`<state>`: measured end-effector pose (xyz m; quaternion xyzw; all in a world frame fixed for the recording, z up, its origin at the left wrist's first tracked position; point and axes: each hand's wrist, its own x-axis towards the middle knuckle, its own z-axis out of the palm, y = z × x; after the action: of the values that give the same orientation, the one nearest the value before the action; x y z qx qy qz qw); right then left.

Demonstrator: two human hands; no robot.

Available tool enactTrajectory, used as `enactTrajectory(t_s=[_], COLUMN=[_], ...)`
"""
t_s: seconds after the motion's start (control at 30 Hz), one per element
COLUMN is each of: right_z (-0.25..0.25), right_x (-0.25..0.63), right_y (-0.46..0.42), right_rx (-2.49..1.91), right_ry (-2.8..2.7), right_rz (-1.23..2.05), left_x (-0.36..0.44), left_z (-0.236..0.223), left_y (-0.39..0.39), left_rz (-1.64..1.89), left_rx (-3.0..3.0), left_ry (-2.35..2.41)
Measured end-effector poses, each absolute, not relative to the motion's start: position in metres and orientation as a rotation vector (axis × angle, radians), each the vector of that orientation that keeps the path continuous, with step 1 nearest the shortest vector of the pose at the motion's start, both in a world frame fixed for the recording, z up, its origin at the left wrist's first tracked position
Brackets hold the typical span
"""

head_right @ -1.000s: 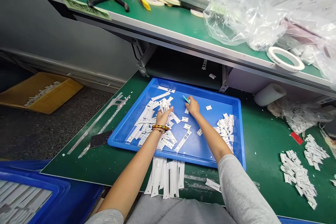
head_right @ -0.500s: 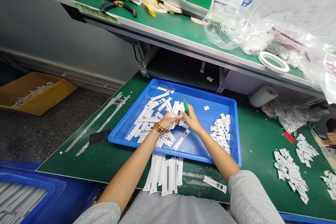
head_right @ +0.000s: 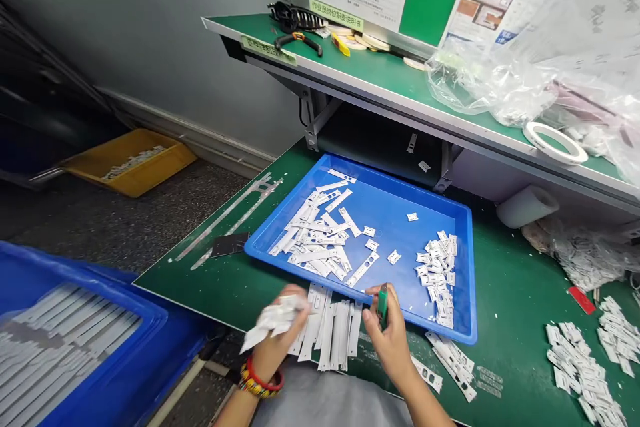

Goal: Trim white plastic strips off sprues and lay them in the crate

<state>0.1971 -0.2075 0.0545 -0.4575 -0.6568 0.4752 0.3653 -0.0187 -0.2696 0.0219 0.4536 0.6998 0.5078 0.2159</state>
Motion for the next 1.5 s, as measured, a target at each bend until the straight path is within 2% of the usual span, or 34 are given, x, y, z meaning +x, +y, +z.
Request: enactTrajectory(t_s=[0.13, 0.3, 0.57, 0.8, 0.97, 1.1, 1.2, 1.33, 1.5], right_z=[0.033, 0.035, 0.024, 0.016, 0.063, 0.111, 0.136, 0.141, 0.116], right_x=[0.200, 0.188, 0.115, 0.090, 0.116, 0.125, 0.117, 0.103, 0.102], right_y=[-0.230, -0.203, -0.073, -0.066, -0.083, -0.111, -0.128, -0.146, -0.190], right_rx=[-1.251, -1.251, -1.130, -1.217, -1.036, -0.743, -0.594, -0.566, -0.835], right_ry=[-1.696, -1.761, -2.411, -2.560, -2.390, -2.274, -2.273, -2.145, -1.813], right_rz=[1.304, 1.312, 0.986, 0.942, 1.138, 1.513, 1.691, 1.737, 1.676], left_x=[-0.043, -0.035, -0.034, -0.033, -0.047, -0.069, -0.074, -0.056, -0.032], left_z=[-0.009, -0.034, -0.043, -0.040, -0.012, 0.047, 0.090, 0.113, 0.107], left_y=[-0.292, -0.275, -0.279, -0.280, -0.282, -0.271, -0.259, -0.251, -0.251], left_rz=[1.675, 1.655, 1.581, 1.606, 1.687, 1.697, 1.488, 1.292, 1.604], left_rx=[1.097, 1.075, 1.023, 0.994, 0.854, 0.869, 0.922, 0.842, 0.391], left_ry=[2.135, 2.119, 2.182, 2.139, 2.116, 2.000, 1.678, 1.276, 1.292])
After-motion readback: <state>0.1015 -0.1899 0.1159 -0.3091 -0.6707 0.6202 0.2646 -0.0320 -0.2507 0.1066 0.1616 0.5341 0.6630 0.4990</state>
